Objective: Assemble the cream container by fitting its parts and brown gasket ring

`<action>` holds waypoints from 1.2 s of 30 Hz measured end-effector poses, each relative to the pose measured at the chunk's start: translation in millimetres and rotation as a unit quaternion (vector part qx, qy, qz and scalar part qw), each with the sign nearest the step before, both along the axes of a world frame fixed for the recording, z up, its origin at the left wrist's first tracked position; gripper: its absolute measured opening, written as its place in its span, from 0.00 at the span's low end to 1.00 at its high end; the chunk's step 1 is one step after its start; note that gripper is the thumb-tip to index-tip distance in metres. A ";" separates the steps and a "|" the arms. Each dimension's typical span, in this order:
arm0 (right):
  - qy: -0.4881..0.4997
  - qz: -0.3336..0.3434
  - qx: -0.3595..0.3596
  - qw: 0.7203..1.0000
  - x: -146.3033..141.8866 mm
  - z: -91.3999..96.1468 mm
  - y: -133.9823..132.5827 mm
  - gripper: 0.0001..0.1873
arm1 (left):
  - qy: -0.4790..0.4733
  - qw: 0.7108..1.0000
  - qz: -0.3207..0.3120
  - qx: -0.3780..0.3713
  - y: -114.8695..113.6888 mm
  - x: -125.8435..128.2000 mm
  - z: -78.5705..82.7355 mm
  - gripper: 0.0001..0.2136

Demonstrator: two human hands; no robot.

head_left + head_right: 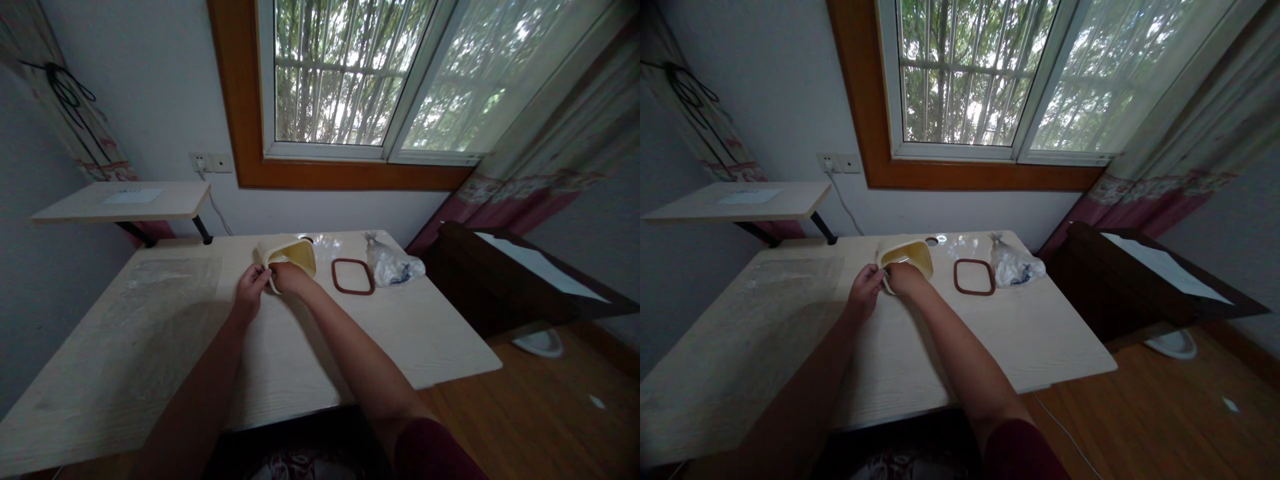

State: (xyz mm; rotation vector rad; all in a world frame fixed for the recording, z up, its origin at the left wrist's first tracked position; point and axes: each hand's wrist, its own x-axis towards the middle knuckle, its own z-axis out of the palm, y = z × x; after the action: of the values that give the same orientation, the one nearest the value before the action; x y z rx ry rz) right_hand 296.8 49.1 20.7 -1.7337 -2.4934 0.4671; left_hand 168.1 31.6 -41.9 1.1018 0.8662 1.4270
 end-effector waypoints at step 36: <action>-0.096 -0.057 0.145 0.983 45.0 7.7 -69.7 0.19 | -0.155 0.988 0.000 -0.017 0.2 7.7 -6.1 0.14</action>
State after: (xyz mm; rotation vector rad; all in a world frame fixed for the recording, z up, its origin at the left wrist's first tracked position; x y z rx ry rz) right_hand 341.9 -20.6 28.4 -1.8620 -2.4127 -0.0743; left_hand 175.8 31.8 -47.9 0.8249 0.6648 1.5289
